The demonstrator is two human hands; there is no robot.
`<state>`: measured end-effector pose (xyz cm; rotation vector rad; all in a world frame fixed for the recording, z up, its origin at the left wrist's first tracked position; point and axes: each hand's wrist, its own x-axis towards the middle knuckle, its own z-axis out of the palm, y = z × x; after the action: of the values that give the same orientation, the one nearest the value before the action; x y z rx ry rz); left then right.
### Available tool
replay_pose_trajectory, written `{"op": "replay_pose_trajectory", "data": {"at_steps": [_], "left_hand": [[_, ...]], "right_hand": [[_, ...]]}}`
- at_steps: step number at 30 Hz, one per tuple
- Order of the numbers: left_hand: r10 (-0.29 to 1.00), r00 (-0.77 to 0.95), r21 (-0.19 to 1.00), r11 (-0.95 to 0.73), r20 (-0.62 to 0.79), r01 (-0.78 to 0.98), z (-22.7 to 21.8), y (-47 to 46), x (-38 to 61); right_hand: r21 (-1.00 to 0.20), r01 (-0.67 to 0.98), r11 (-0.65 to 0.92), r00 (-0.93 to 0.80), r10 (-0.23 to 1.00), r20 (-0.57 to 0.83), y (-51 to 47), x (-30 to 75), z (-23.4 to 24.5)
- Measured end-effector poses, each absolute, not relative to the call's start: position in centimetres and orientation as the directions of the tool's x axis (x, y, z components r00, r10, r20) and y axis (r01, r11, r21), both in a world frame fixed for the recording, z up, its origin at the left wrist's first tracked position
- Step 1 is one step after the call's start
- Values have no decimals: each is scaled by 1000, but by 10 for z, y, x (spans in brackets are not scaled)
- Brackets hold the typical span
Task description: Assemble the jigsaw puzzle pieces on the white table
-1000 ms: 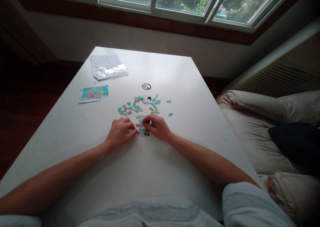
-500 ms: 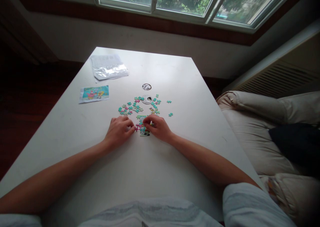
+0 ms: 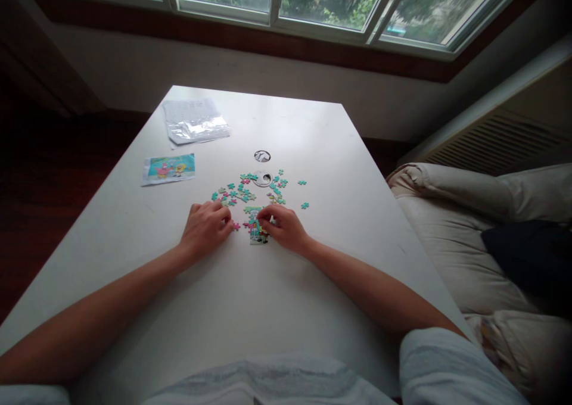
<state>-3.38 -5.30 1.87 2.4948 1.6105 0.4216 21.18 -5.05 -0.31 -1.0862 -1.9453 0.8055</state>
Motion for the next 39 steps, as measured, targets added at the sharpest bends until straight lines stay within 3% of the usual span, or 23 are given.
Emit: {"op": "replay_pose_trajectory", "data": {"at_steps": [5,12,39], "left_hand": [[899,374,223,-422,229,879,14,-47,-38],[841,483,254,-536,243,805,15,-50,-35],[851,453,306,-521,266,797,12,-42,-45]], "right_hand": [[-803,403,439,-356,884,304,-50,213,-4],[-808,397,436,-353,885,304,-50,213,-1],[-775,474,419,-267,907,326,-13,230,16]]}}
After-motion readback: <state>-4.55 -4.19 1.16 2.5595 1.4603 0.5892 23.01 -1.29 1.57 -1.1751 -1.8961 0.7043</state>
